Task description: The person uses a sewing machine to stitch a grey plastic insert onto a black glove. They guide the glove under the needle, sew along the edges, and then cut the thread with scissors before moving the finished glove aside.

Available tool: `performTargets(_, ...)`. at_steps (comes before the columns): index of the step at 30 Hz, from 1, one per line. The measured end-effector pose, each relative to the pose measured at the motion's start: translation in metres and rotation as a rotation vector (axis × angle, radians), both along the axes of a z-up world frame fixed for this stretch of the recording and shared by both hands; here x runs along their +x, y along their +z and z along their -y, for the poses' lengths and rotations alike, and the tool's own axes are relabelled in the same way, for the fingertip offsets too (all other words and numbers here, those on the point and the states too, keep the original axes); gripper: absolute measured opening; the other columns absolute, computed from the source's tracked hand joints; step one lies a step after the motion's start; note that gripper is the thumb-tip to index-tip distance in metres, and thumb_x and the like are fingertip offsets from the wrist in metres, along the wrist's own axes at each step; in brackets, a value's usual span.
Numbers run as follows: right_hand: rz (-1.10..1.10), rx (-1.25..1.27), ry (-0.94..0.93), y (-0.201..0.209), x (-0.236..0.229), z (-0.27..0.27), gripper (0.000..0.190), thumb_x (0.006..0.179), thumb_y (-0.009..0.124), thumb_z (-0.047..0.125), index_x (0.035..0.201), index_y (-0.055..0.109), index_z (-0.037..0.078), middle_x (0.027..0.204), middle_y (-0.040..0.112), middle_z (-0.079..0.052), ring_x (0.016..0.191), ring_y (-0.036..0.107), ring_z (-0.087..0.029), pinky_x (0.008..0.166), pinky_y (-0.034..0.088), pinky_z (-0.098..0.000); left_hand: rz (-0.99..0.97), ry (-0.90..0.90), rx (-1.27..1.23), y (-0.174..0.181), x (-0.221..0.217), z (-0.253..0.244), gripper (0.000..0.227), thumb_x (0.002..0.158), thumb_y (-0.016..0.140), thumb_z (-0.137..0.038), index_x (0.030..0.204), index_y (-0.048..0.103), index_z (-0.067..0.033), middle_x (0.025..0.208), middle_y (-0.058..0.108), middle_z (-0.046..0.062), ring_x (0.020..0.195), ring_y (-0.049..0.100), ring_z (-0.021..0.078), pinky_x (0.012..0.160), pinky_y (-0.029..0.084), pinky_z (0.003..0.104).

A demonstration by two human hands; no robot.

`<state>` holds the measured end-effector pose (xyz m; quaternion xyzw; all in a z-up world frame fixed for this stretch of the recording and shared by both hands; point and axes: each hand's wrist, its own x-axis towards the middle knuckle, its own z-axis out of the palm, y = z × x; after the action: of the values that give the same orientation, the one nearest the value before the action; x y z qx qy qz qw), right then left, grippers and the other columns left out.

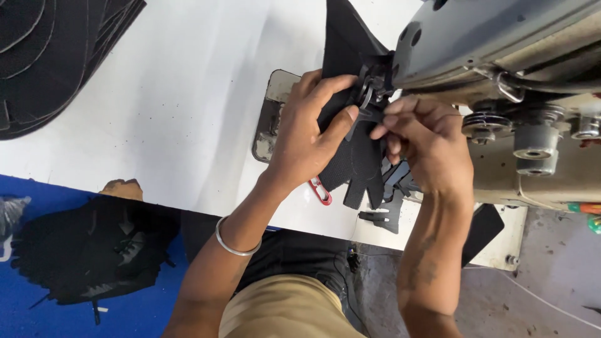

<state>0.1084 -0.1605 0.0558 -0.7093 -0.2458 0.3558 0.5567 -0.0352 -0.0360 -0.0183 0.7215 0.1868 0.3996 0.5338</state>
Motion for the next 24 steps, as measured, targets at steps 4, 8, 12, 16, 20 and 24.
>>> performTargets(4, 0.034, -0.02, -0.037, 0.0, 0.0, 0.011, 0.01, 0.099, 0.063, 0.008, 0.096, 0.07, 0.0, 0.075, 0.069, -0.008, 0.056, 0.056, -0.009, 0.05, 0.045, -0.023, -0.017, -0.005, 0.035, 0.002, 0.005, 0.002, 0.034, 0.101, 0.072, -0.016, 0.133, 0.064, -0.0076, 0.13, 0.06, 0.012, 0.122, 0.061, 0.0291, 0.106, 0.049, 0.042)
performTargets(8, 0.047, -0.088, -0.042, 0.009, 0.004, 0.008, 0.015, 0.102, 0.065, 0.013, 0.093, 0.07, 0.002, 0.073, 0.068, -0.007, 0.055, 0.054, -0.008, 0.05, 0.045, -0.0228, -0.022, -0.013, 0.034, 0.004, 0.009, 0.007, 0.034, 0.102, 0.072, -0.017, 0.133, 0.064, -0.0074, 0.129, 0.059, 0.012, 0.121, 0.061, 0.0282, 0.105, 0.05, 0.041)
performTargets(12, 0.086, -0.101, 0.04, 0.008, 0.012, 0.0, 0.016, 0.098, 0.068, 0.012, 0.086, 0.068, 0.003, 0.069, 0.067, -0.007, 0.049, 0.052, -0.009, 0.044, 0.042, -0.024, -0.044, -0.013, -0.025, 0.009, 0.009, 0.009, 0.033, 0.102, 0.071, -0.017, 0.132, 0.064, -0.0081, 0.127, 0.06, 0.011, 0.117, 0.064, 0.0254, 0.101, 0.053, 0.038)
performTargets(16, 0.108, -0.093, 0.08, 0.003, 0.014, 0.002, 0.018, 0.098, 0.068, 0.011, 0.082, 0.068, 0.002, 0.066, 0.066, -0.006, 0.046, 0.05, -0.009, 0.041, 0.039, -0.0245, -0.046, -0.02, -0.027, 0.01, 0.009, 0.01, 0.033, 0.102, 0.071, -0.017, 0.133, 0.064, -0.008, 0.127, 0.06, 0.011, 0.117, 0.065, 0.0257, 0.101, 0.053, 0.039)
performTargets(20, 0.108, -0.088, -0.006, 0.002, 0.003, 0.011, 0.016, 0.098, 0.069, 0.012, 0.084, 0.068, 0.004, 0.066, 0.065, -0.005, 0.047, 0.05, -0.008, 0.042, 0.039, -0.0235, -0.058, -0.01, -0.009, 0.011, 0.011, 0.01, 0.033, 0.102, 0.071, -0.016, 0.133, 0.064, -0.008, 0.128, 0.06, 0.012, 0.119, 0.064, 0.0271, 0.103, 0.052, 0.04)
performTargets(24, 0.013, -0.009, -0.128, -0.006, 0.007, 0.022, 0.015, 0.098, 0.069, 0.013, 0.087, 0.069, 0.004, 0.067, 0.065, -0.004, 0.048, 0.05, -0.007, 0.044, 0.038, -0.0222, -0.093, -0.026, -0.025, 0.011, 0.015, 0.012, 0.033, 0.101, 0.072, -0.017, 0.132, 0.064, -0.0087, 0.128, 0.06, 0.011, 0.119, 0.064, 0.0267, 0.102, 0.052, 0.039)
